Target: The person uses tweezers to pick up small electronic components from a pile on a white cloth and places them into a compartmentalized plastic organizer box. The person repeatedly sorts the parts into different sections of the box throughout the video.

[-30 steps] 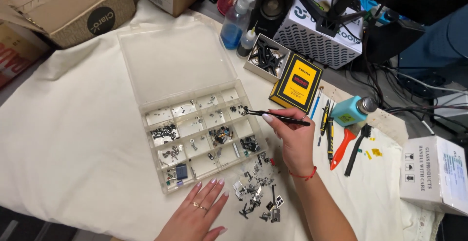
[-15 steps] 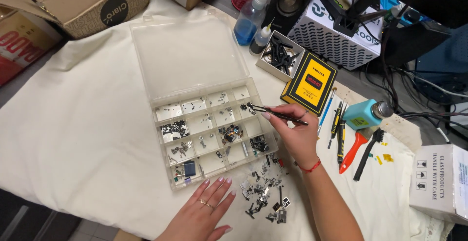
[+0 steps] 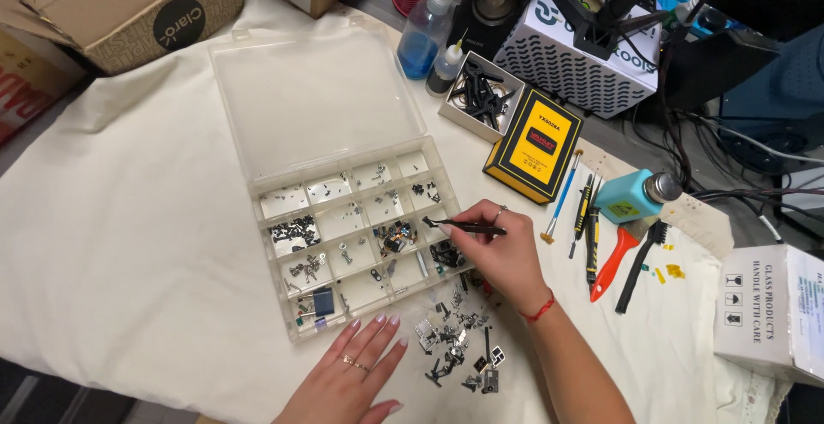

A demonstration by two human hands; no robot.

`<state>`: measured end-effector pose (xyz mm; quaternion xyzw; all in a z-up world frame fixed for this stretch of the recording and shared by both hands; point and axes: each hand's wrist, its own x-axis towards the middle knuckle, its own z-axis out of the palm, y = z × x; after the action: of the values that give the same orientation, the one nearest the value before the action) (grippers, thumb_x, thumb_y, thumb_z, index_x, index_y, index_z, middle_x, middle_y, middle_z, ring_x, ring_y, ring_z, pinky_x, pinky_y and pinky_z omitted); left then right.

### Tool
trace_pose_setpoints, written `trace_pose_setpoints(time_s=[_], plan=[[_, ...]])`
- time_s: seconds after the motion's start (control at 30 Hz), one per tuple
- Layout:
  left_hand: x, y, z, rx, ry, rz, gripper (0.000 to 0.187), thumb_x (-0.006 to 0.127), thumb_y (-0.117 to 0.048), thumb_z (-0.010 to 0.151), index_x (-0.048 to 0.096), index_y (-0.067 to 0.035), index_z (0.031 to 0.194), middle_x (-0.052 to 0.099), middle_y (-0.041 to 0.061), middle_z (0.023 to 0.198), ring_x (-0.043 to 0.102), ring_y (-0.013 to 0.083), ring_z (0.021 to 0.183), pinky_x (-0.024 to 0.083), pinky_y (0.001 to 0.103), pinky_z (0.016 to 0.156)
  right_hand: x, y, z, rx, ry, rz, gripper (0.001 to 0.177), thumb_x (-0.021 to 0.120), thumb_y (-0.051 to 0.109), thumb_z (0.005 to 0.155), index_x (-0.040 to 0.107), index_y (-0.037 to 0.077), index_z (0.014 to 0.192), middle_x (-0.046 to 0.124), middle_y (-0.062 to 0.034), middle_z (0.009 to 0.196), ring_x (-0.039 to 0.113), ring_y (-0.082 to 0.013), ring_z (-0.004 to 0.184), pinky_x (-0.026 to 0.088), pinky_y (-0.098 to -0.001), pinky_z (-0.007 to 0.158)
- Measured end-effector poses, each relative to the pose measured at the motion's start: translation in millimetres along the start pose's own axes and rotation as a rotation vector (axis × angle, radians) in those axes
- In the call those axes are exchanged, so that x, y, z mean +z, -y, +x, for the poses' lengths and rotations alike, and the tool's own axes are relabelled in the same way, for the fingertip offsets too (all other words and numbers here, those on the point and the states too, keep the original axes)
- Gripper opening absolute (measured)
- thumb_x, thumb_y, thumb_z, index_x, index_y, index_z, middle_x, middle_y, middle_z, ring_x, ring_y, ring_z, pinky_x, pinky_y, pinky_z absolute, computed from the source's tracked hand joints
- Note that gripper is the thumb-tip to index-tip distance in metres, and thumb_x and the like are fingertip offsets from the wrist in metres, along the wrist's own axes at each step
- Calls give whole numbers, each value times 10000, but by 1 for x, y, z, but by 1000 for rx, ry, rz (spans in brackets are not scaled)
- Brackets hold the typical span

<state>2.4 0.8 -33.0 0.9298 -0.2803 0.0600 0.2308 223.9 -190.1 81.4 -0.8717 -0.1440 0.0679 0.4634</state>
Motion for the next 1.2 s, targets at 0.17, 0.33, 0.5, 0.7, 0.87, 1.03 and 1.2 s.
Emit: trace_pose_setpoints(time_s=[0.17,0.33,0.5,0.7,0.87,1.03,1.2], plan=[[4,1,-2,5,-11,31,714,567,-591,1034,440,-80,1516,263,209,1682,273,366,1531,205,538,1220,12,4,5,17,40,-63,71,811,161,839,758,114,843,754,26,776,640,-63,713,531,-204,688],[8,2,-3,-2,25,-11,736,599,-582,1025,426,-75,1530,248,205,1690,231,366,1546,180,546,1213,20,13,10,119,46,-80,52,782,157,829,758,111,833,771,22,787,679,-74,739,559,-207,719],[9,3,-4,-7,37,-25,737,619,-575,1017,433,-75,1525,249,208,1688,237,371,1540,185,552,1205,25,15,9,121,11,-71,56,775,149,831,740,110,811,752,13,758,686,-86,750,586,-213,744],[8,2,-3,3,1,14,751,630,-588,1005,434,-82,1524,255,206,1688,250,367,1543,194,547,1217,25,14,9,128,5,-78,67,791,161,825,741,118,813,757,26,760,678,-71,741,561,-206,722],[9,3,-4,11,-25,70,787,634,-622,983,426,-89,1525,269,196,1685,265,355,1543,209,538,1224,24,16,9,127,5,-69,83,801,169,826,740,113,815,763,20,772,687,-72,750,565,-205,720],[6,2,-3,13,-35,77,789,639,-619,980,433,-82,1520,287,195,1677,275,352,1541,212,534,1231,20,16,8,170,9,-73,96,821,200,826,756,132,840,767,35,795,632,-58,711,505,-201,656],[2,2,-1,10,-14,39,740,573,-605,1028,426,-83,1531,278,202,1679,263,358,1543,194,539,1232,7,27,1,236,-45,-72,116,838,251,799,787,150,824,645,49,656,419,-67,580,401,-221,581]])
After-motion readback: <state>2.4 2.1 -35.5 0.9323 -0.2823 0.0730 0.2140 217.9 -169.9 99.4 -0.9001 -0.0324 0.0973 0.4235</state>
